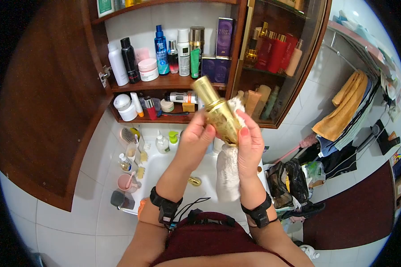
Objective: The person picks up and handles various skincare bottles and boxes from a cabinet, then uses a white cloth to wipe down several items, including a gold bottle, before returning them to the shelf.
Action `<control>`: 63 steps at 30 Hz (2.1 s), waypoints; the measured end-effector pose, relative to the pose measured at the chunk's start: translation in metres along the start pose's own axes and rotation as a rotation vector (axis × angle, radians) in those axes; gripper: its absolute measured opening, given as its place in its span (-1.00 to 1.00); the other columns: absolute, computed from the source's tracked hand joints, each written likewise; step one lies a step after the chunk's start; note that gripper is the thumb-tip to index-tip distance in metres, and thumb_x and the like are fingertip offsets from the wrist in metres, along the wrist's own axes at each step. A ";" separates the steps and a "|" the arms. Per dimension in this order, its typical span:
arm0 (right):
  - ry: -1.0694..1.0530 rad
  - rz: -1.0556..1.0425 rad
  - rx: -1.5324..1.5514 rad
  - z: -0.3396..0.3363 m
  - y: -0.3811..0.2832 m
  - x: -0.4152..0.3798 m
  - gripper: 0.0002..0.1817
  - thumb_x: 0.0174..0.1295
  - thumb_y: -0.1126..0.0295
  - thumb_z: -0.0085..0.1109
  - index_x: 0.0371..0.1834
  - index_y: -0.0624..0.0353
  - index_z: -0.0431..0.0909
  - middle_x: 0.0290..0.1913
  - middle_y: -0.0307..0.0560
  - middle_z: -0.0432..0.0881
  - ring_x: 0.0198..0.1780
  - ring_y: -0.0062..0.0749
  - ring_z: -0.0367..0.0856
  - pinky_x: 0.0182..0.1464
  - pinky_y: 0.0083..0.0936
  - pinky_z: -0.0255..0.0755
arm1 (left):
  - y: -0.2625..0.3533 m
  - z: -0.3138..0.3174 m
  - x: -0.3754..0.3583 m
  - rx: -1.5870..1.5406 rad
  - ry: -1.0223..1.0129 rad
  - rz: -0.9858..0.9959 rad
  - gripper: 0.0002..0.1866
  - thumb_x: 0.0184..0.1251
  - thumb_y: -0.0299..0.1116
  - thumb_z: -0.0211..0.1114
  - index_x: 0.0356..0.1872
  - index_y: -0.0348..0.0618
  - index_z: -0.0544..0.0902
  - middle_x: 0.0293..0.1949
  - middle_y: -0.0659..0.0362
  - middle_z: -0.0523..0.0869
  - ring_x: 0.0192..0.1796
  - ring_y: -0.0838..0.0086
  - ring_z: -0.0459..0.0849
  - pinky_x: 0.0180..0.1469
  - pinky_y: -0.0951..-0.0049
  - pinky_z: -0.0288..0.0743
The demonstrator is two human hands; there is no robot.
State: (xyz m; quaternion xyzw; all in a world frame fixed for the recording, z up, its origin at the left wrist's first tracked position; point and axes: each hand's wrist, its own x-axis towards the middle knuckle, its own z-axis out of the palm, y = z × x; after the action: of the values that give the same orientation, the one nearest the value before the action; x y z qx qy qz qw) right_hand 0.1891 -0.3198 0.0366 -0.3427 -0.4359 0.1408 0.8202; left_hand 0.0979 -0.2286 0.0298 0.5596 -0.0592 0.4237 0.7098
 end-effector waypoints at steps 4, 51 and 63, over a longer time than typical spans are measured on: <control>0.057 -0.146 -0.245 0.005 -0.006 -0.003 -0.75 0.24 0.42 0.26 -0.05 0.28 0.64 0.00 -0.03 0.61 0.07 -0.42 0.52 0.19 -0.48 0.31 | -0.001 0.013 -0.008 -0.119 0.043 -0.039 -0.45 0.51 -0.02 -0.03 0.30 -0.22 0.30 0.23 0.17 0.48 0.27 0.41 0.45 0.35 0.30 0.24; -0.309 -0.348 -0.505 0.008 0.003 0.012 -0.47 0.48 0.23 -0.22 0.39 0.34 0.22 0.40 0.18 0.28 0.44 0.09 0.14 0.45 -0.25 -0.09 | 0.016 0.034 -0.007 -0.171 0.146 0.000 -0.45 0.55 -0.02 -0.13 0.37 -0.15 0.19 0.25 0.17 0.43 0.27 0.43 0.43 0.34 0.34 0.24; -0.411 -0.759 -0.524 0.012 -0.004 0.017 -0.83 0.17 0.35 0.16 -0.31 0.14 0.70 -0.35 -0.06 0.56 -0.12 -0.09 0.57 0.25 -0.02 0.28 | 0.011 0.025 -0.019 -0.339 0.252 -0.127 -0.51 0.54 -0.06 -0.09 0.24 -0.23 0.39 0.08 0.13 0.58 0.13 0.40 0.55 0.22 0.40 0.39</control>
State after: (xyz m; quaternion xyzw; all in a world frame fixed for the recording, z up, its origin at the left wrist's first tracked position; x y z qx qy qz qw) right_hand 0.1890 -0.3082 0.0542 -0.3197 -0.7030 -0.2170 0.5970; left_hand 0.0887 -0.2596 0.0364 0.3776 -0.0049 0.4287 0.8207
